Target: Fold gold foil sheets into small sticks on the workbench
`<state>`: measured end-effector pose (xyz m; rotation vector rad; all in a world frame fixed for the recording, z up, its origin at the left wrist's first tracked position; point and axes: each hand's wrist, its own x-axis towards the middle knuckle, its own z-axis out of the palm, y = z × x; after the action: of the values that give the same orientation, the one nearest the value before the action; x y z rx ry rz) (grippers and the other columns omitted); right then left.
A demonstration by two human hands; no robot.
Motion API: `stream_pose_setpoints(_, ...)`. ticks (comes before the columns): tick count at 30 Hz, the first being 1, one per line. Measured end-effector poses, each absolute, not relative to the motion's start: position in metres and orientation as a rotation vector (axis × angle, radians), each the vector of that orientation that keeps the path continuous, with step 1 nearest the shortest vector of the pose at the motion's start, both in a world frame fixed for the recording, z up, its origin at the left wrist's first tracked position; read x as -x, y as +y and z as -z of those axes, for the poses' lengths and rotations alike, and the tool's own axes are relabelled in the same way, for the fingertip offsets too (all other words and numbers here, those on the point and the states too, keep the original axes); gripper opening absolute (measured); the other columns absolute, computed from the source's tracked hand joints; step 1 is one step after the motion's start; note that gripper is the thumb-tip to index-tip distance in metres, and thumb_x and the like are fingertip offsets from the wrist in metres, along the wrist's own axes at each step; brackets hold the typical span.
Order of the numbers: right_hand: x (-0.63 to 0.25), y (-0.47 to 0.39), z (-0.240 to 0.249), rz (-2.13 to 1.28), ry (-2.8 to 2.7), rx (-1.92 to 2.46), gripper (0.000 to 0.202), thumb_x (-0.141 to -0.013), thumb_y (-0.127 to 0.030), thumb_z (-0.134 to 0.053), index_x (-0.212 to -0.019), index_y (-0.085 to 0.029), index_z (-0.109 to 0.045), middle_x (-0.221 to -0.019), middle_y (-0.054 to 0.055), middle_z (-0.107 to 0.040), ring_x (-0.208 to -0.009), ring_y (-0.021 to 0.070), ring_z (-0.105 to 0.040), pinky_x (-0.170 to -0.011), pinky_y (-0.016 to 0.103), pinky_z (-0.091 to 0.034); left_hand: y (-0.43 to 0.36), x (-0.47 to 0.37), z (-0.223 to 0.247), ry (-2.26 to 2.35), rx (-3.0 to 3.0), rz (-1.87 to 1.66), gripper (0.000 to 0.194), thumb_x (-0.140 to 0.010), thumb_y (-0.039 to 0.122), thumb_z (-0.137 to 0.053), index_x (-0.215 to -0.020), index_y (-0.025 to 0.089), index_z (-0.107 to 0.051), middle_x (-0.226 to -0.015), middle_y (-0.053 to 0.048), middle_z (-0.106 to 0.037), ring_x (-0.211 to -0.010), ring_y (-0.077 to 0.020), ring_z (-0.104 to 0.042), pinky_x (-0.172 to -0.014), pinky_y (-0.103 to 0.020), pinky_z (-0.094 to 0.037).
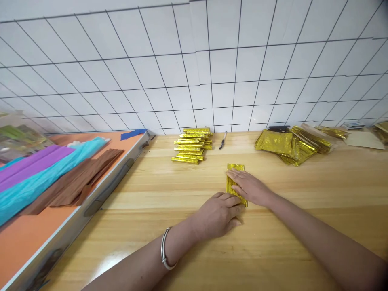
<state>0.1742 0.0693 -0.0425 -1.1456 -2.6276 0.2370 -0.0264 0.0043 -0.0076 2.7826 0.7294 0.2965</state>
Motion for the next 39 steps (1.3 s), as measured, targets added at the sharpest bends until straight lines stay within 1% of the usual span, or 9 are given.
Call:
stream_pose_setpoints(5, -0.169, 0.063, 0.043, -0.075, -2.659, 1.201, 0.050, -0.093, -0.031, -0.036, -0.140, -0.014, -0.033, -0.145, 0.012, -0.033, -0.135, 0.0225, -0.027, -0.108, 0.043, -0.028, 0.002, 0.025, 0.001, 0.754, -2.769, -0.271, 0.040, -0.089, 0.037, -0.047, -0.126, 0.022, -0.047, -0.129, -0.004, -0.052, -0.115, -0.0221, -0.047, -0.098, -0.036, -0.036)
stream_pose_setpoints(9, -0.166, 0.058, 0.043, 0.120, -2.655, 1.255, 0.048, -0.093, -0.028, -0.036, -0.139, -0.013, -0.034, -0.144, 0.013, -0.035, -0.134, 0.0244, -0.027, -0.108, 0.045, -0.028, 0.001, 0.024, 0.002, 0.762, -2.760, -0.255, 0.041, -0.090, 0.037, -0.045, -0.128, 0.021, -0.045, -0.132, -0.004, -0.050, -0.118, -0.0219, -0.045, -0.100, -0.037, -0.034)
stream_pose_setpoints(13, -0.169, 0.067, 0.042, 0.271, -2.673, 1.276, 0.047, -0.091, -0.020, -0.037, -0.138, -0.015, -0.036, -0.144, 0.012, -0.036, -0.133, 0.0248, -0.029, -0.107, 0.045, -0.027, 0.000, 0.023, 0.000, 0.755, -2.747, -0.230, 0.041, -0.089, 0.036, -0.046, -0.127, 0.021, -0.046, -0.131, -0.003, -0.051, -0.118, -0.0217, -0.045, -0.101, -0.036, -0.034)
stream_pose_setpoints(17, -0.174, 0.092, 0.042, 0.318, -2.633, 1.378, 0.048, -0.089, -0.015, -0.038, -0.136, -0.018, -0.038, -0.142, 0.010, -0.040, -0.131, 0.0238, -0.033, -0.105, 0.044, -0.029, 0.001, 0.023, -0.001, 0.759, -2.738, -0.224, 0.040, -0.089, 0.037, -0.046, -0.126, 0.022, -0.047, -0.131, -0.002, -0.051, -0.118, -0.0216, -0.045, -0.100, -0.036, -0.034)
stream_pose_setpoints(23, -0.186, 0.114, 0.029, 0.316, -2.585, 1.436, 0.047, -0.088, -0.012, -0.037, -0.135, -0.015, -0.041, -0.140, 0.014, -0.042, -0.130, 0.0233, -0.036, -0.104, 0.045, -0.031, 0.000, 0.024, -0.001, 0.779, -2.734, -0.233, 0.043, -0.087, 0.038, -0.048, -0.127, 0.024, -0.046, -0.131, -0.001, -0.051, -0.119, -0.0219, -0.044, -0.100, -0.036, -0.035)
stream_pose_setpoints(27, -0.195, 0.075, 0.020, 0.270, -2.654, 1.333, 0.043, -0.090, -0.018, -0.039, -0.133, -0.018, -0.044, -0.138, 0.009, -0.045, -0.129, 0.0194, -0.038, -0.105, 0.039, -0.034, 0.002, 0.025, 0.001, 0.750, -2.734, -0.264, 0.043, -0.086, 0.037, -0.050, -0.126, 0.023, -0.047, -0.131, -0.001, -0.051, -0.117, -0.0217, -0.045, -0.100, -0.035, -0.035)
stream_pose_setpoints(31, -0.203, 0.020, 0.027, 0.088, -2.749, 1.111, 0.040, -0.091, -0.024, -0.040, -0.129, -0.016, -0.049, -0.132, 0.011, -0.051, -0.125, 0.0206, -0.043, -0.105, 0.040, -0.036, 0.007, 0.026, 0.004, 0.702, -2.733, -0.315, 0.042, -0.086, 0.038, -0.050, -0.125, 0.023, -0.048, -0.127, -0.003, -0.055, -0.114, -0.0207, -0.048, -0.100, -0.035, -0.034)
stream_pose_setpoints(35, -0.209, 0.002, 0.037, 0.024, -2.728, 1.143, 0.047, -0.091, -0.029, -0.043, -0.135, -0.013, -0.041, -0.138, 0.013, -0.045, -0.129, 0.0231, -0.039, -0.105, 0.042, -0.036, 0.009, 0.027, 0.010, 0.686, -2.756, -0.353, 0.040, -0.088, 0.038, -0.049, -0.125, 0.023, -0.048, -0.124, -0.003, -0.057, -0.115, -0.0200, -0.049, -0.099, -0.035, -0.035)
stream_pose_setpoints(39, -0.214, 0.009, 0.037, -0.110, -2.718, 1.052, 0.049, -0.090, -0.037, -0.046, -0.135, -0.017, -0.043, -0.138, 0.012, -0.045, -0.129, 0.0238, -0.037, -0.105, 0.044, -0.035, 0.013, 0.032, 0.015, 0.639, -2.855, -0.383, 0.035, -0.093, 0.031, -0.041, -0.126, 0.023, -0.046, -0.130, -0.004, -0.052, -0.117, -0.0174, -0.048, -0.098, -0.033, -0.037)
